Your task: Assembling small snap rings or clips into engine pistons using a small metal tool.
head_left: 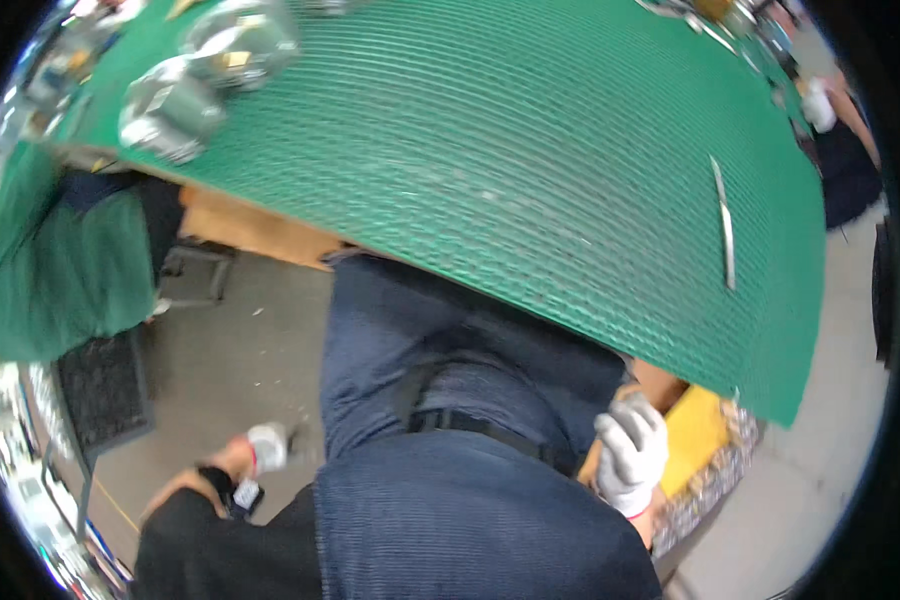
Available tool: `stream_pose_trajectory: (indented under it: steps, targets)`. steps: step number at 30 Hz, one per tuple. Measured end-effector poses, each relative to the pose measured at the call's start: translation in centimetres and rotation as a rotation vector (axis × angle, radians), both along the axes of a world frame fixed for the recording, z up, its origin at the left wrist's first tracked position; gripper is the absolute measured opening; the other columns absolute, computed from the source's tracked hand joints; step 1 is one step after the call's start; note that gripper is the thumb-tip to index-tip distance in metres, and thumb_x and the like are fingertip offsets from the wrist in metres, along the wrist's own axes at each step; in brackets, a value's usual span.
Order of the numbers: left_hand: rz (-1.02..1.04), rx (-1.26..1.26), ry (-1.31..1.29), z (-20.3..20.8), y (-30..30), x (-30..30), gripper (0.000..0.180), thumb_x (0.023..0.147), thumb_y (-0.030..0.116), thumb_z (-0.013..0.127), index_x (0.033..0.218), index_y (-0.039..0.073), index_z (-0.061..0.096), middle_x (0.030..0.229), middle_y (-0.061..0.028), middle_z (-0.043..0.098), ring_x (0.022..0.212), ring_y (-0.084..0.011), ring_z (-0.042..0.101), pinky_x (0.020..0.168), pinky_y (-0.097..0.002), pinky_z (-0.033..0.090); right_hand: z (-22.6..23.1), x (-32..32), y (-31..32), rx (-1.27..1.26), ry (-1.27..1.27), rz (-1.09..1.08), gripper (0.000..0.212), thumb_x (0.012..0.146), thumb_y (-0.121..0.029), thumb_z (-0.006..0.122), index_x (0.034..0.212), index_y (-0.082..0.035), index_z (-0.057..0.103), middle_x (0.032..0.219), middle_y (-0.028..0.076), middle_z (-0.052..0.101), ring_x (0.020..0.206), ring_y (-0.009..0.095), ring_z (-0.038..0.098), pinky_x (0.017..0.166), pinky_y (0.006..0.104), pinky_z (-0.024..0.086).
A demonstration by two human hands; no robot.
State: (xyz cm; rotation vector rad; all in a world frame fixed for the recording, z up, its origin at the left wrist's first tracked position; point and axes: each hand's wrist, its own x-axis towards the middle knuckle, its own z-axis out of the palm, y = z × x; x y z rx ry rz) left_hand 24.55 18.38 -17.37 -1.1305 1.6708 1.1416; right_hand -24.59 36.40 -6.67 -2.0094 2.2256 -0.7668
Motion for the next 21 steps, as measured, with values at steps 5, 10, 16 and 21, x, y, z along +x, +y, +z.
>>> stream_pose_trajectory:
  steps: [5,10,16,21]
  targets:
    - [0.048,0.527,-0.131,1.7,3.2,6.7,0.059,0.085,0.04,0.066,0.128,0.0,0.057,0.117,-0.0237,0.065,0.11,-0.0362,0.062,0.093,-0.0412,0.05,-5.9,2.3,12.1,0.565,-0.098,-0.624,0.028,0.083,-0.011,0.062,0.111,-0.016,0.068,0.106,0.01,0.067,0.101,0.033,0.064,0.09,0.0393,0.051]
    - [-0.094,0.451,-0.229,5.0,-6.2,4.2,0.056,0.086,0.039,0.066,0.126,0.0,0.059,0.116,-0.0227,0.066,0.108,-0.0354,0.063,0.091,-0.0403,0.05,-8.9,9.6,28.9,1.334,-0.65,-0.999,0.036,0.092,-0.032,0.054,0.121,-0.014,0.067,0.118,0.018,0.066,0.107,0.033,0.064,0.094,0.0378,0.049]
    - [-0.537,0.459,-0.275,9.1,-17.6,-6.3,0.054,0.087,0.039,0.065,0.124,0.0,0.061,0.114,-0.0215,0.067,0.106,-0.0344,0.064,0.089,-0.0391,0.051,-14.7,26.4,38.6,1.198,-1.075,-1.39,0.042,0.089,-0.038,0.058,0.121,-0.013,0.067,0.12,0.015,0.067,0.115,0.031,0.061,0.1,0.0368,0.046]
    - [-0.73,0.438,0.254,14.1,-15.3,-23.4,0.024,0.09,0.011,0.065,0.109,-0.004,0.068,0.097,-0.0154,0.072,0.085,-0.0237,0.069,0.074,-0.0329,0.054,-18.1,32.7,33.8,1.102,-1.373,-1.423,0.044,0.089,-0.038,0.057,0.124,-0.012,0.065,0.122,0.015,0.066,0.116,0.031,0.06,0.1,0.0378,0.045]
